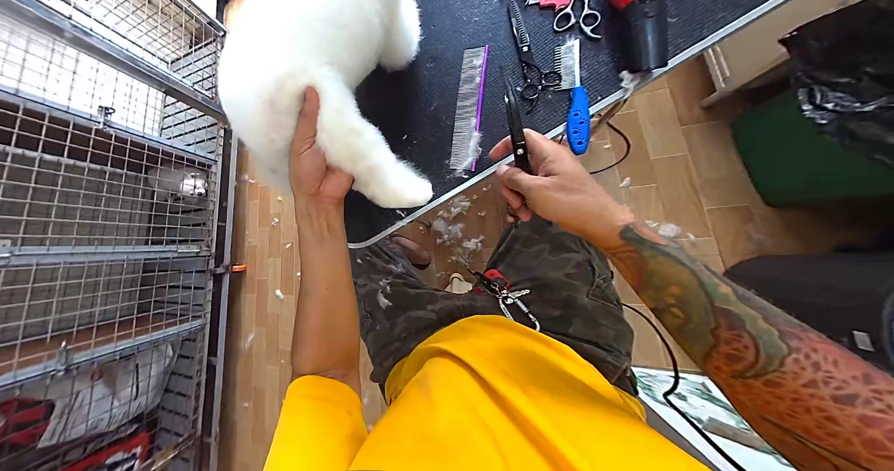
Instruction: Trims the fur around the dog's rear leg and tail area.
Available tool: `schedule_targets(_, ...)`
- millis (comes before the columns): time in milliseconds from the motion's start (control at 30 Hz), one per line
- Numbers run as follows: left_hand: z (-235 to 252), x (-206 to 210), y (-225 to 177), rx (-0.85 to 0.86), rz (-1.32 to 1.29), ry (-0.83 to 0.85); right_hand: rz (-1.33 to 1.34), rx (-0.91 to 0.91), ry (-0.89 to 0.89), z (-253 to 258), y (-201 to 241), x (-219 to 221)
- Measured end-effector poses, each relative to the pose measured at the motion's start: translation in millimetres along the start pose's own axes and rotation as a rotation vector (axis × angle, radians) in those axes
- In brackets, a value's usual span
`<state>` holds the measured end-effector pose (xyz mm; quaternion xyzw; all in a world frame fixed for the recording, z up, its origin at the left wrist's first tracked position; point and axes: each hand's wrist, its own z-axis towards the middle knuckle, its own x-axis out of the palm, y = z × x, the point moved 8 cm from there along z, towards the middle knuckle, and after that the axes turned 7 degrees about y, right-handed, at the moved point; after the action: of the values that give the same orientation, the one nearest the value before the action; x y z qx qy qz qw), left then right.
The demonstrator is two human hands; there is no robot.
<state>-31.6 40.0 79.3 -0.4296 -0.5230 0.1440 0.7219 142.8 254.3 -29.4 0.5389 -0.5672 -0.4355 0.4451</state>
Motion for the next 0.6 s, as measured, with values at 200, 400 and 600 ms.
schedule_targets(200, 2.6, 0.4, -0.8, -0.024, -0.008, -0.002, 0.001, -0.049, 0.478, -19.5, -1.2, 22.0)
schedule_targets(400, 4.8, -1.0, -0.6, -0.017, 0.003, 0.007, -0.655, -0.177, 0.376, -30.1, 5.9, 16.6)
schedule_targets(600, 6.5, -4.8, -0.6, 0.002, 0.013, -0.022, -1.139, -0.483, 0.355, -33.7, 28.2, 20.6)
